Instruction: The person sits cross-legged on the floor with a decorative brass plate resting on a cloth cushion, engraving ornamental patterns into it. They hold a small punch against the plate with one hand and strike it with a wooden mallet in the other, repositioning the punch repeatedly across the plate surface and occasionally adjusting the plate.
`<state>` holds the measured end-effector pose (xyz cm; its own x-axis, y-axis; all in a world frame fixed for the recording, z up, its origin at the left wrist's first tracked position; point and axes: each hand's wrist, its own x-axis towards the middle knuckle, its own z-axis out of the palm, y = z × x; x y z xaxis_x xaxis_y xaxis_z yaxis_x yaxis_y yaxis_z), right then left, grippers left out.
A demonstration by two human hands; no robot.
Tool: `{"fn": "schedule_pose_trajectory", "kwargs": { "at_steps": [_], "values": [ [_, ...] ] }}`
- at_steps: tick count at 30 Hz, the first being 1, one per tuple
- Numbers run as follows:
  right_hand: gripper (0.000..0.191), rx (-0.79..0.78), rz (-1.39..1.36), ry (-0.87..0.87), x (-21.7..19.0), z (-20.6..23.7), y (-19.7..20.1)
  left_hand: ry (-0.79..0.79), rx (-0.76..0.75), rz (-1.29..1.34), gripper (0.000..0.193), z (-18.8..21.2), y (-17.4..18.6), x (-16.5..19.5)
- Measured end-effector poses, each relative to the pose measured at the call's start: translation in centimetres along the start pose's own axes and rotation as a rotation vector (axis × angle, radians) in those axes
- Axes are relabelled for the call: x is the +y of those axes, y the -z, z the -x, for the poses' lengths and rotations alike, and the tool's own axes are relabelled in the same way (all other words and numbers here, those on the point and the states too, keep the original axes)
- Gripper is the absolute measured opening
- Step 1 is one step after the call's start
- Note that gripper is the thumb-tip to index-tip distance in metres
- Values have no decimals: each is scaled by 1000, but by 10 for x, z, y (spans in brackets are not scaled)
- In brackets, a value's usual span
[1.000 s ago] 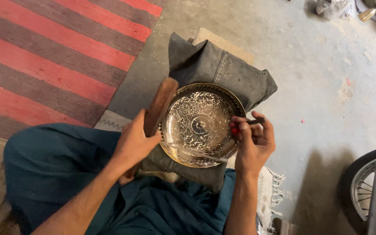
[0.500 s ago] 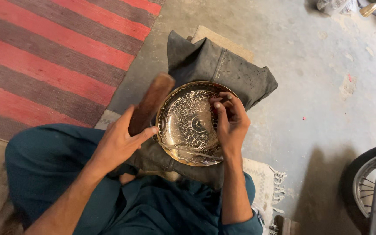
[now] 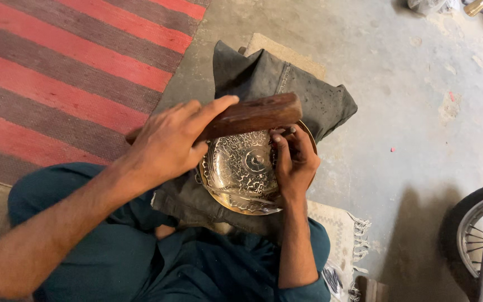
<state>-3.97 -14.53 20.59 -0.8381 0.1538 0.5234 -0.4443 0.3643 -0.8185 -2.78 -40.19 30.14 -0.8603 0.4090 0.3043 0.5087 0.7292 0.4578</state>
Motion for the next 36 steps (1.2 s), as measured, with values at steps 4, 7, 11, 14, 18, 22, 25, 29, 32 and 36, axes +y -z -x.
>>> {"fn": "schedule_pose_trajectory", "kwargs": {
  "at_steps": [4,7,11,14,18,22,25,29,32,36],
  "values": [
    [28,0,-26,8,1,1,1,-152,118,-190,82,-17,-4,-4],
    [25,14,10,-15,4,1,2,-233,203,-361,73,-23,-8,-5],
    [21,21,11,-15,6,0,2,-262,219,-243,68,-30,-11,-7],
    [24,-1,-42,27,5,-1,0,-216,133,65,77,-32,-13,-9],
    [21,54,58,-28,4,-1,-2,-330,222,-328,63,-33,-16,-11],
    [15,33,54,-44,0,-1,-1,-347,247,-585,62,-30,-17,-13],
    [17,30,59,-44,-2,-3,1,-329,244,-521,63,-30,-19,-12],
    [20,26,155,46,-3,-4,3,-337,272,-676,63,-29,-22,-12],
    [21,6,17,-57,-1,-4,2,-310,245,-468,64,-31,-24,-13],
    [12,28,82,-34,4,-4,3,-321,281,-584,61,-31,-24,-14]
  ]
}}
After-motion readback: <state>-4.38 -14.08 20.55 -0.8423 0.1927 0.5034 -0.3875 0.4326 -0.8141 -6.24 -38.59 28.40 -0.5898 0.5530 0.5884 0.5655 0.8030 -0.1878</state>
